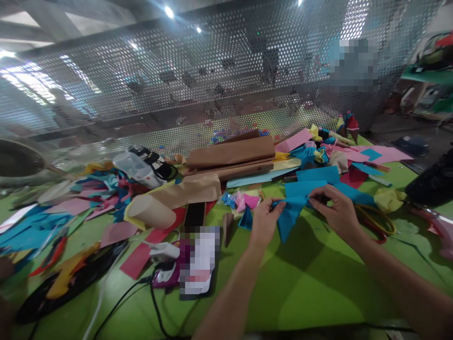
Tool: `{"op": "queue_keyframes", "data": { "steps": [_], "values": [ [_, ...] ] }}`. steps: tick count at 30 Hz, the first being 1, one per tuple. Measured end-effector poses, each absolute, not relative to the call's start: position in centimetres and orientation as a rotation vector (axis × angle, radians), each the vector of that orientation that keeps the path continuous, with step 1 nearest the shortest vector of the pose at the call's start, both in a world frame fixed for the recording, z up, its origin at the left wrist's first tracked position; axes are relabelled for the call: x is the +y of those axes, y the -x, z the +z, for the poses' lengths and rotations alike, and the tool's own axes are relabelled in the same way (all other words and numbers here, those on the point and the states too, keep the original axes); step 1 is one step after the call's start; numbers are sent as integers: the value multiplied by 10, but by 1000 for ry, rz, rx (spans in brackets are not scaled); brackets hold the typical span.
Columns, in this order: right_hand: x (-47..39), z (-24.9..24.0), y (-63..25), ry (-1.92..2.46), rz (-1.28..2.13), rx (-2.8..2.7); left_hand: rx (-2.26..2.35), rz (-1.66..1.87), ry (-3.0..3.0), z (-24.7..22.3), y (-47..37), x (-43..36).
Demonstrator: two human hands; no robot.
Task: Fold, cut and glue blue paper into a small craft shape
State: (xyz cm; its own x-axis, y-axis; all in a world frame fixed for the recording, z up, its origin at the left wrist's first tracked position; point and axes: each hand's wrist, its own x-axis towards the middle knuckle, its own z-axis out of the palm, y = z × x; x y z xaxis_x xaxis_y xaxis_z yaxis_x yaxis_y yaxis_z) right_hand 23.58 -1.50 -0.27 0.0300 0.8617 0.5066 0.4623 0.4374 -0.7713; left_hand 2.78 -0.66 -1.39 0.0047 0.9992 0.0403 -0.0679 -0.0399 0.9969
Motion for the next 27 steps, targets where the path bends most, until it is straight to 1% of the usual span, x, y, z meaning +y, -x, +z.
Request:
{"op": "queue_keyframes", "data": {
  "steps": [4, 6, 8, 12, 16, 19, 22, 27],
  "values": [
    [-15, 2, -237, 1134, 373, -1652, 1145, 1255, -1196, -11, -27, -7],
    [-16, 4, -238, 1115, 427, -1643, 1143, 1251, -1203, -11, -27, -6],
    [-16, 4, -238, 1109, 614, -1604, 1138, 1246, -1209, -11, -27, -6],
    [-12, 0, -241, 1023, 1109, -1375, 1097, 1229, -1239, -12, -27, -7],
    [-9, 1, -241, 1071, 1444, -1175, 1006, 1158, -1256, -10, -26, -7],
    [-11, 4, -240, 1147, 1633, -1136, 999, 1108, -1260, -6, -24, -8],
    [-10, 6, -238, 1142, 1614, -1215, 993, 1079, -1259, -3, -21, -7],
    [-6, 6, -238, 1170, 1376, -1445, 959, 1038, -1206, -3, -19, -5]
  ]
}}
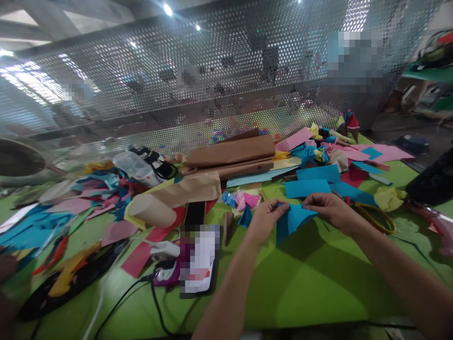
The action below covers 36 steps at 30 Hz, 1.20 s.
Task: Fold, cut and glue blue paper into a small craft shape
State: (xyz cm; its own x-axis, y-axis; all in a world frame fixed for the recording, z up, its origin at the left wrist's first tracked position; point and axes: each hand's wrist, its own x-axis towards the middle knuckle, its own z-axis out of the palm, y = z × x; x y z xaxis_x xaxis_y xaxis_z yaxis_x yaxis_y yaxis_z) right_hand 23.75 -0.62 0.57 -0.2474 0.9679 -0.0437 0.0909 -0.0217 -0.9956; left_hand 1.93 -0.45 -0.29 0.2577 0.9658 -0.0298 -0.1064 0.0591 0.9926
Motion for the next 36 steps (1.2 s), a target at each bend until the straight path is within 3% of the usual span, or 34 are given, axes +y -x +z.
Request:
{"op": "queue_keyframes", "data": {
  "steps": [11, 21, 36],
  "values": [
    [-7, -4, -233, 1180, 1314, -1580, 865, 912, -1221, -1, -23, -10],
    [-6, -10, -235, 1187, 1372, -1450, 921, 849, -1615, 4, -16, -13],
    [-11, -7, -226, 1198, 1206, -1583, 988, 975, -1370, -16, -26, -5]
  ]
}}
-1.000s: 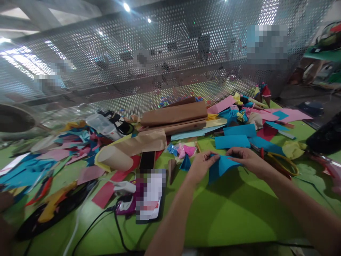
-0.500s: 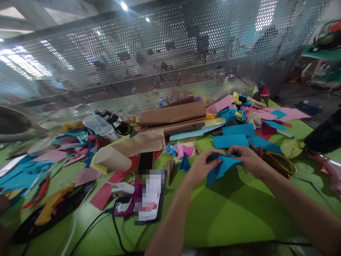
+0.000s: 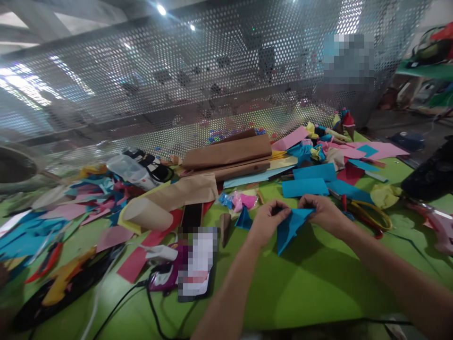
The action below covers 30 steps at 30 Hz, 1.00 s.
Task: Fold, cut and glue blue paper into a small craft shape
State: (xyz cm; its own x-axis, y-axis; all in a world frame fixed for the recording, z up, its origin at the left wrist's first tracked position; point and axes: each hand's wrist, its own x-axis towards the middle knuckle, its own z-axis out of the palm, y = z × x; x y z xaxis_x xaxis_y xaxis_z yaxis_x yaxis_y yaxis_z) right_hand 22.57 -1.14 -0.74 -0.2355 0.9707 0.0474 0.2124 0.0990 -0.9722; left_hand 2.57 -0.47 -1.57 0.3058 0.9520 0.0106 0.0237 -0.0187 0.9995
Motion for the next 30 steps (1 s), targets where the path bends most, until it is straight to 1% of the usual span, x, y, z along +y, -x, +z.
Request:
{"op": "queue_keyframes", "data": {
  "steps": [8, 16, 26, 30],
  "values": [
    [-11, -9, -227, 1196, 1172, -1608, 1029, 1059, -1332, -19, -31, -6],
    [-7, -12, -231, 1140, 1348, -1470, 1085, 1130, -1334, -16, -32, -7],
    [-5, -15, -232, 1199, 1249, -1508, 1055, 1180, -1303, -21, -33, -6],
    [-6, -13, -233, 1197, 1270, -1521, 1028, 1200, -1313, -20, -32, -6]
  ]
}}
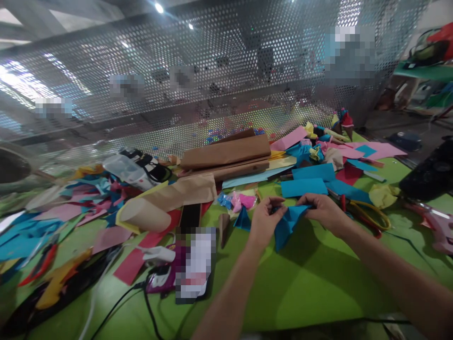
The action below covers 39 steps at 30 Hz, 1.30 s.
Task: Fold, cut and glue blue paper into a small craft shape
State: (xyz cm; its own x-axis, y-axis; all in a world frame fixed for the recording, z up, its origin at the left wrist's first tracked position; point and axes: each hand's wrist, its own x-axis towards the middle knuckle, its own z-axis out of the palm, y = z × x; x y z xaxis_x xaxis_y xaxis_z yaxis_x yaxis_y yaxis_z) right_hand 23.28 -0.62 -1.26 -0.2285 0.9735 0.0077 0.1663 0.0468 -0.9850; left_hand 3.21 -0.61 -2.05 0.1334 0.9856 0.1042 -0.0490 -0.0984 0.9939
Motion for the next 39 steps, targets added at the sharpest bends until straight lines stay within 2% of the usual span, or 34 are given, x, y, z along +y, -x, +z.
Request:
{"op": "queue_keyframes", "data": {
  "steps": [7, 14, 27, 39],
  "values": [
    [-12, 2, -235, 1103, 1485, -1500, 1123, 1274, -1411, -17, -29, -6],
    [-7, -12, -233, 1229, 1269, -1506, 1114, 1272, -1451, -14, -34, -12],
    [-11, 1, -235, 1194, 1334, -1269, 930, 1036, -1181, -9, -25, -8],
    [-12, 2, -231, 1228, 1129, -1561, 1084, 1063, -1548, -10, -26, -10]
  ]
}}
